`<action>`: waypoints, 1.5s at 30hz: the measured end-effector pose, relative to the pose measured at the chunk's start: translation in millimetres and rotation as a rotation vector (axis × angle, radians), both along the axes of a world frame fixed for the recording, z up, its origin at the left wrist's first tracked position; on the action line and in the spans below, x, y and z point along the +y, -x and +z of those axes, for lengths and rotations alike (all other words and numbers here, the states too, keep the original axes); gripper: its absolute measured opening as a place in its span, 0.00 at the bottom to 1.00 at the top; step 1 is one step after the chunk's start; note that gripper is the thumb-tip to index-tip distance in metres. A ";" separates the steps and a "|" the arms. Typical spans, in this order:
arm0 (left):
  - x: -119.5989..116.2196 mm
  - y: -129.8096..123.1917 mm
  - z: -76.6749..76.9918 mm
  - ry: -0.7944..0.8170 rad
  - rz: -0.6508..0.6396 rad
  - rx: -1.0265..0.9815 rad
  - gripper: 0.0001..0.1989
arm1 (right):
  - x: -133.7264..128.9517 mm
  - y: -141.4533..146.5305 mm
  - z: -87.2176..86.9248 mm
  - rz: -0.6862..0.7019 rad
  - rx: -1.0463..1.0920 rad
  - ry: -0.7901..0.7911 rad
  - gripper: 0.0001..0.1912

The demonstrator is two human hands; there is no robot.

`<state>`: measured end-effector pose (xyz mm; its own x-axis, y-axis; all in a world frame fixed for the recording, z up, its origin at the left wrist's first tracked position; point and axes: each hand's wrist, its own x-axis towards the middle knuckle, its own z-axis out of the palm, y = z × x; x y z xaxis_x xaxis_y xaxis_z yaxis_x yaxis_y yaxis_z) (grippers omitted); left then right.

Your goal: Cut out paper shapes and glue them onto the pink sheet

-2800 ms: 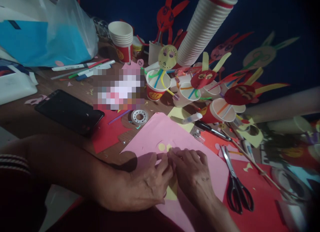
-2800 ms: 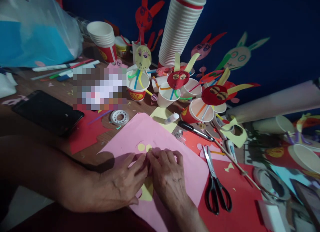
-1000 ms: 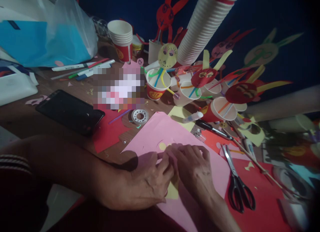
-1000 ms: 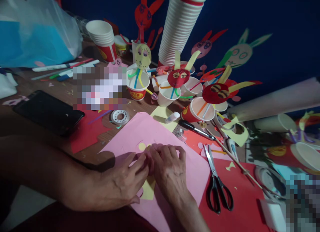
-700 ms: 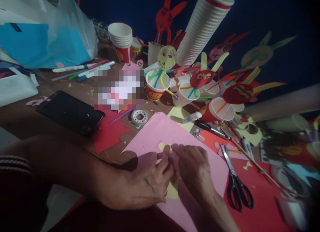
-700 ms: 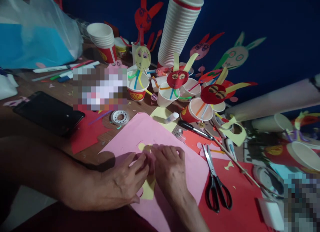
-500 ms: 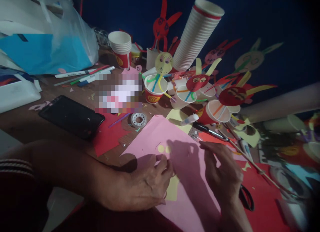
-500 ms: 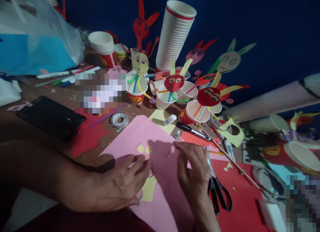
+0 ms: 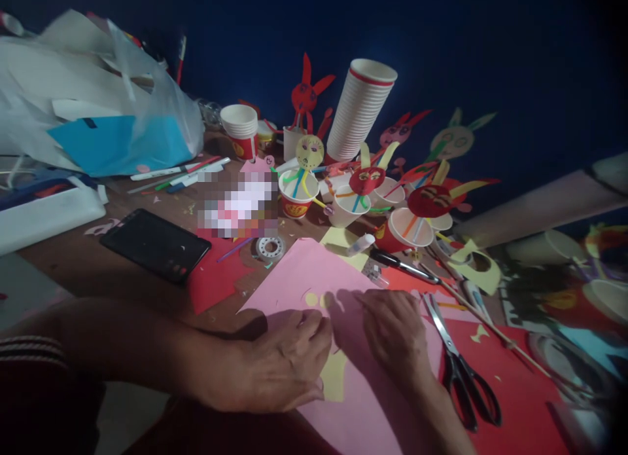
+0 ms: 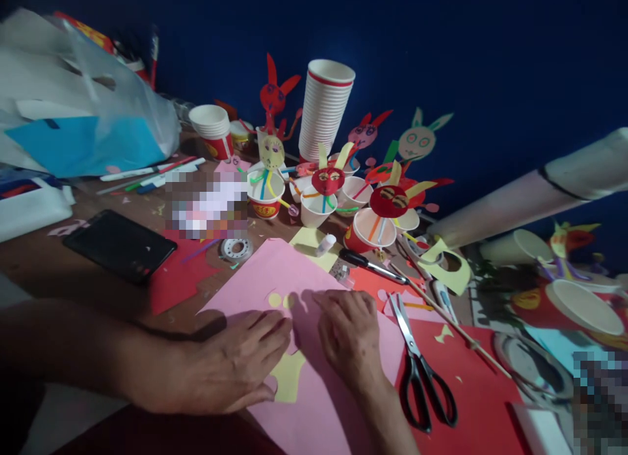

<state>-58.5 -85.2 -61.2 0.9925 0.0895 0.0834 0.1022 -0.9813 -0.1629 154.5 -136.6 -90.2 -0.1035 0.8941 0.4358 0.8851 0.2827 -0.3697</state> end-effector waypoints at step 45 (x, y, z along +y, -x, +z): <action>-32.7 -43.6 31.2 1.689 0.231 -0.401 0.21 | 38.3 28.4 178.4 -0.057 1.350 -0.529 0.17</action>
